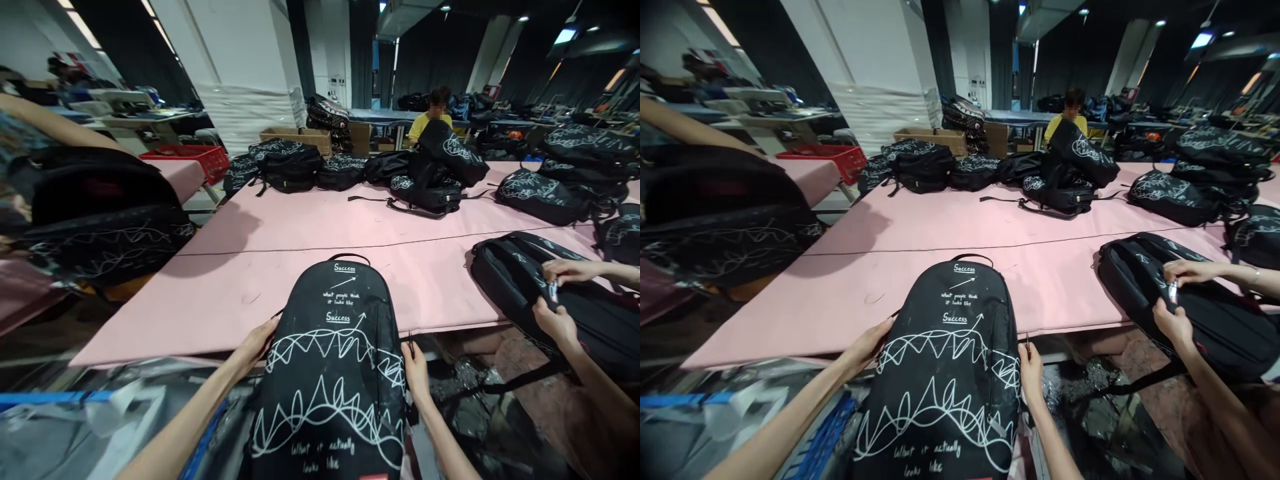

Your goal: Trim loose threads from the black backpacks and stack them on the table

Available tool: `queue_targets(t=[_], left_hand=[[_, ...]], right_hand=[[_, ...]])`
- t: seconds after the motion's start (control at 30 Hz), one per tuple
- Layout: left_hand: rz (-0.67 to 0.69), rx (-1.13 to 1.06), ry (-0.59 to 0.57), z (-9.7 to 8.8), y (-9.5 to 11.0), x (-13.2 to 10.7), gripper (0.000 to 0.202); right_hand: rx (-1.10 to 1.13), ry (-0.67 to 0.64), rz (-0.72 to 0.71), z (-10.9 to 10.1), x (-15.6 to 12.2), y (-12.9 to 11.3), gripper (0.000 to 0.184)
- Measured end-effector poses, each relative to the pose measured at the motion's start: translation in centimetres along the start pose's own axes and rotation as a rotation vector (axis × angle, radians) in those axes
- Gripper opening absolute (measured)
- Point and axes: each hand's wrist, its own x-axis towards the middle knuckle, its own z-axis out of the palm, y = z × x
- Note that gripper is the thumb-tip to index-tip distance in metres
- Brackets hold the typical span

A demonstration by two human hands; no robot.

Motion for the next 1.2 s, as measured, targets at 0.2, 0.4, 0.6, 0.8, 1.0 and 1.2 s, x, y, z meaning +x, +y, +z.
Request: queue_targets(t=[0.2,0.4,0.6,0.8,1.0,1.2], left_hand=[[0.203,0.495,-0.351,-4.8,-1.7,-0.7,0.040],[0.159,0.697,-0.585,-6.2,-0.6,-0.4,0.037],[0.507,1.071,-0.403,-6.4,-2.2,0.0,0.027],[0.819,1.434,-0.079,-7.2,0.9,1.0,0.024],[0.679,1.207,0.243,-3.5,4.8,4.2,0.022],[0.334,0.805,0.153,-2.6,-2.6,1.0,0.038]], right_hand=[[-0.049,0.068,-0.096,0.3,-0.7,-4.8,0.037],[-0.084,-0.624,-0.275,6.3,-10.0,-11.1,0.026],[-0.377,-0.920,-0.465,11.0,-16.0,-8.5,0.011],[-0.386,-0.954,-0.497,10.9,-15.6,-8.2,0.010],[-0.286,-0.924,-0.442,10.6,-15.8,-8.5,0.008],[-0.022,-0.827,-0.110,7.7,-15.8,-9.3,0.021]])
